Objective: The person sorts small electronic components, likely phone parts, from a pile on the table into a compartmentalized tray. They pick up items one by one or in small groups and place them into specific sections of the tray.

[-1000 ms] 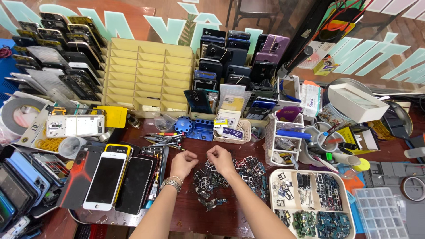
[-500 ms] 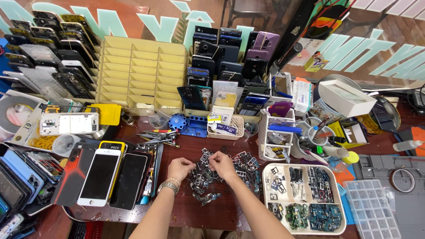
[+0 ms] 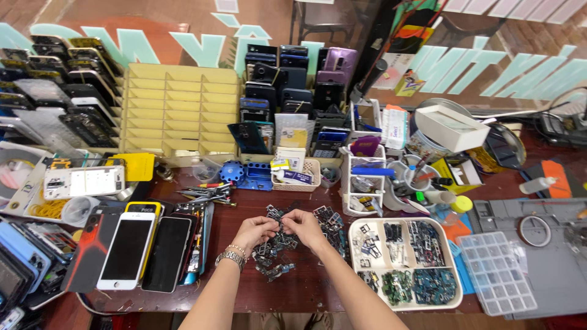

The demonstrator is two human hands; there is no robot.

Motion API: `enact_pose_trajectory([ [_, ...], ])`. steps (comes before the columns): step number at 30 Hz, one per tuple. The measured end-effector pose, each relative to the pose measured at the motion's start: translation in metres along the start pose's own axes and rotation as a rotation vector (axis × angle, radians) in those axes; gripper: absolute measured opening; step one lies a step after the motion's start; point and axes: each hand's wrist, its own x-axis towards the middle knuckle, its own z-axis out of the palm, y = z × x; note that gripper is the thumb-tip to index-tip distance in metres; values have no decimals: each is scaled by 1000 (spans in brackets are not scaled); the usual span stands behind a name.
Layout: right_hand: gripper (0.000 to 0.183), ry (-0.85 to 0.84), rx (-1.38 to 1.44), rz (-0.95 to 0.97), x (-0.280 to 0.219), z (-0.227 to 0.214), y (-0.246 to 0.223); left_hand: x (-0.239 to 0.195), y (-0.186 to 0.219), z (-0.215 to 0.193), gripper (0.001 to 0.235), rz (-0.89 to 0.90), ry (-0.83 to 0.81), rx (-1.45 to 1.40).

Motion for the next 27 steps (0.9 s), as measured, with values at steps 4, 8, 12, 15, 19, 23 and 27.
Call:
enact_pose_trajectory([
  [4, 12, 34, 45, 26, -16, -29, 9, 6, -10, 29, 13, 17, 9, -32],
  [8, 12, 101, 15, 3, -45, -64, 19, 27, -33, 72, 16, 86, -29, 65],
  [12, 11, 198, -12, 34, -77, -106, 25, 47, -57, 125, 18, 90, -83, 126],
  [15, 10, 301, -54, 64, -101, -138, 22, 52, -70, 167, 21, 92, -117, 124],
  [19, 11, 493, -164, 126, -127, -162, 10, 44, -80, 212, 25, 53, -99, 129],
  [23, 16, 591, -449, 79, -136, -166, -4, 35, -83, 227, 27, 81, -85, 197],
  [27, 22, 649, -762, -125, -133, -158, -14, 29, -83, 226, 28, 66, -62, 191],
])
